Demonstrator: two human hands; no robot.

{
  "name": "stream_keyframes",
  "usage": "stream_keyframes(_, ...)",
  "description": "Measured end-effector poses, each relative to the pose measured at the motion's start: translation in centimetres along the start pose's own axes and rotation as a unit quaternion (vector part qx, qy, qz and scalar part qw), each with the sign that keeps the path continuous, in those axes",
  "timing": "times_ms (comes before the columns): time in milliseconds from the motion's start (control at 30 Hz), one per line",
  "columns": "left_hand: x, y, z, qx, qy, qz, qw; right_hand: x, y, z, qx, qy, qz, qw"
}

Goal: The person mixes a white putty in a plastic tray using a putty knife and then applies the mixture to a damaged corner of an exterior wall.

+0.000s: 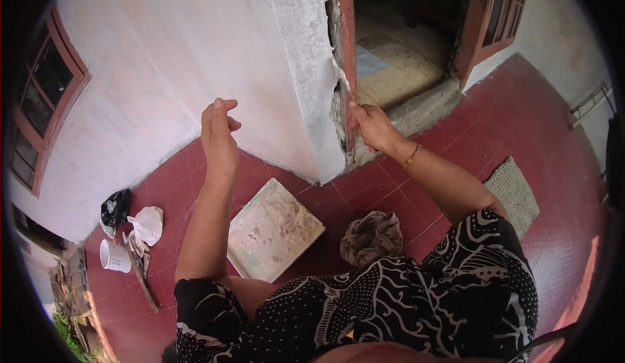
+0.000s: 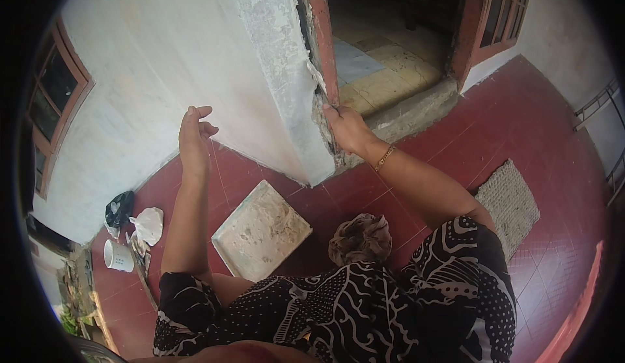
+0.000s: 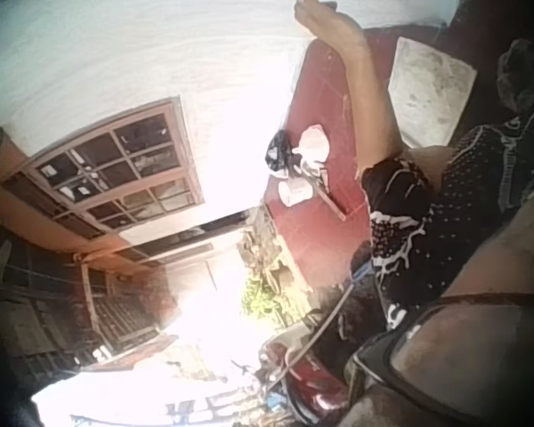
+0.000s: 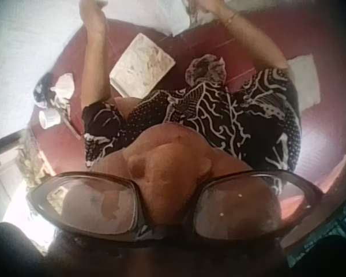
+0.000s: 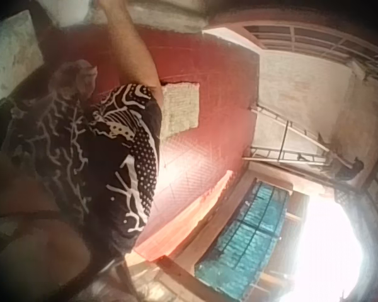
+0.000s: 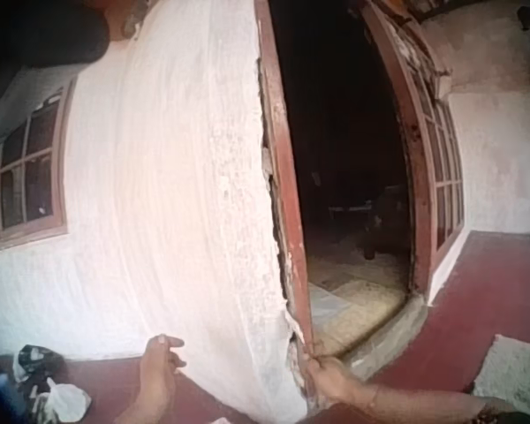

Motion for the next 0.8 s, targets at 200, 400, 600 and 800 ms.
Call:
stream_keyframes(200,-0.1,-0.1,0.4,0.030,0.001,0.002,1.000,2.6,-0.9,4.4,0.024,0.030,-0.006,0.999)
stream_keyframes(400,-1.7,-0.1,-0.2,-0.021,-0.019,0.014,0.999,-0.9,3.8,4.9,0.031,0.102,-0.018,0.994)
stream_keyframes(600,-0.6,1.0,2.3,-0.003,0.027,0.001,1.000,-1.8,2.6,-3.4,-0.032,0.017,0.028,0.999)
stream_keyframes(800,-1.5,1.3,4.5,0.012,0.013,0.001,1.000,0.5,1.1,-3.3,-0.014,-0.035,0.018,0.999)
Point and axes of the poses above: each hand's wrist, its own y-axis towards the middle knuckle, its own x-axis out of the back of the hand, z = x × y, the point moved 5 cm from there along y, towards the middle knuckle, and after that the axes turned 12 degrees about -z, right-handed, at the moved point
